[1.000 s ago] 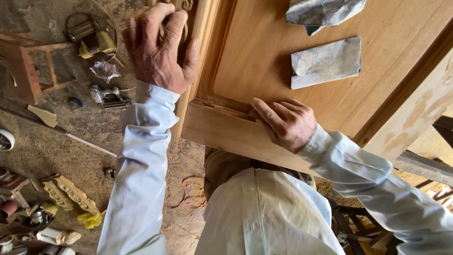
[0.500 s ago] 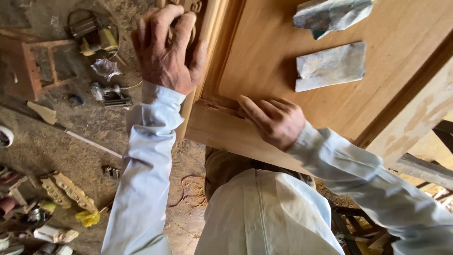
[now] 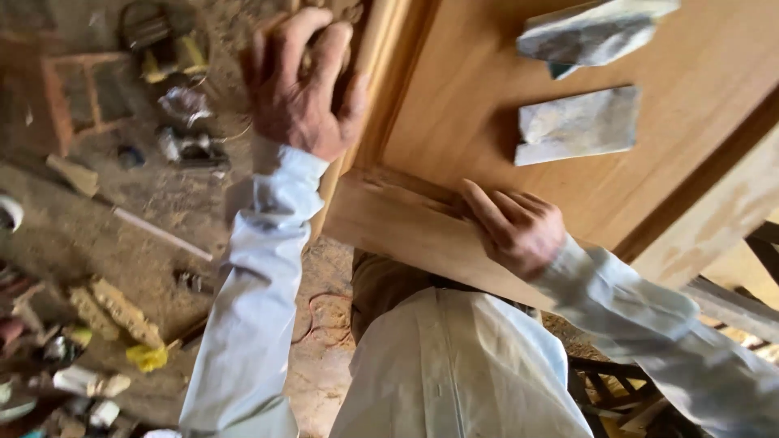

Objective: Refining and finishing a wooden door panel using a chisel, sandpaper, and glue.

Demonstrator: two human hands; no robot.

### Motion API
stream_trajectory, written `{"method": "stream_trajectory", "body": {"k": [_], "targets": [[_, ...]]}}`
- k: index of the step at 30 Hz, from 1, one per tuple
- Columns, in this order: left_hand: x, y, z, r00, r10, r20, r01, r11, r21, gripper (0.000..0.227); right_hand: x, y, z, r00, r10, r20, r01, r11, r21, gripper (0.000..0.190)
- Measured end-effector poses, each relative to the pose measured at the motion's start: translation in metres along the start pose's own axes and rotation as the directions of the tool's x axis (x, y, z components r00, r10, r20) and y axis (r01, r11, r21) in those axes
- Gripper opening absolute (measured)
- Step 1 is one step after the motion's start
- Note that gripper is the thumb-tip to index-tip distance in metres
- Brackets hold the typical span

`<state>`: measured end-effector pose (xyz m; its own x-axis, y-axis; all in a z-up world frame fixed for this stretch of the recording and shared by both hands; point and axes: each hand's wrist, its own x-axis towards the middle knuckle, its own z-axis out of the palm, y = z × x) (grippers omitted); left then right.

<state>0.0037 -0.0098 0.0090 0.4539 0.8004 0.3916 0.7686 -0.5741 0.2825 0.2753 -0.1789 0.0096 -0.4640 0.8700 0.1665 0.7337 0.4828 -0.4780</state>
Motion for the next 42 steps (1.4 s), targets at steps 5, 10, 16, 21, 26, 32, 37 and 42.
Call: {"method": "stream_trajectory", "body": {"k": [5, 10, 16, 21, 26, 32, 37, 42], "targets": [[-0.006, -0.004, 0.011, 1.000, 0.010, 0.013, -0.011, 0.998, 0.057, 0.029, 0.026, -0.005, 0.037, 0.996, -0.049, 0.081, 0.036, 0.986, 0.160, 0.057], [-0.011, -0.013, 0.014, 0.999, -0.023, 0.026, 0.020, 0.995, 0.093, 0.033, 0.004, 0.004, -0.005, 0.999, 0.007, 0.039, -0.011, 0.995, 0.100, 0.034], [-0.005, -0.003, 0.003, 0.999, 0.011, 0.039, -0.013, 0.999, 0.036, 0.033, 0.051, -0.018, 0.046, 0.999, -0.053, 0.003, 0.053, 0.996, 0.067, 0.038], [-0.014, -0.014, 0.023, 1.000, -0.020, -0.024, 0.022, 0.995, 0.100, 0.030, 0.011, -0.005, 0.029, 0.999, 0.008, -0.044, -0.006, 0.999, 0.043, 0.035], [-0.010, -0.007, 0.006, 1.000, -0.006, 0.013, 0.005, 0.997, 0.071, 0.032, 0.066, -0.028, 0.055, 0.999, -0.024, 0.046, 0.020, 0.995, 0.103, 0.050], [-0.012, -0.013, 0.012, 1.000, -0.022, 0.012, 0.021, 0.996, 0.087, 0.032, 0.063, -0.025, 0.036, 0.999, -0.055, -0.003, 0.055, 0.998, 0.045, 0.031], [-0.006, -0.006, 0.003, 1.000, 0.008, -0.005, -0.008, 0.999, 0.039, 0.031, 0.072, -0.027, 0.077, 0.985, -0.119, -0.122, 0.112, 0.992, -0.063, 0.052], [-0.007, -0.005, -0.003, 0.998, -0.050, 0.023, 0.050, 0.999, 0.012, 0.024, 0.064, -0.030, 0.043, 0.999, -0.022, -0.044, 0.022, 1.000, 0.008, 0.031]]}}
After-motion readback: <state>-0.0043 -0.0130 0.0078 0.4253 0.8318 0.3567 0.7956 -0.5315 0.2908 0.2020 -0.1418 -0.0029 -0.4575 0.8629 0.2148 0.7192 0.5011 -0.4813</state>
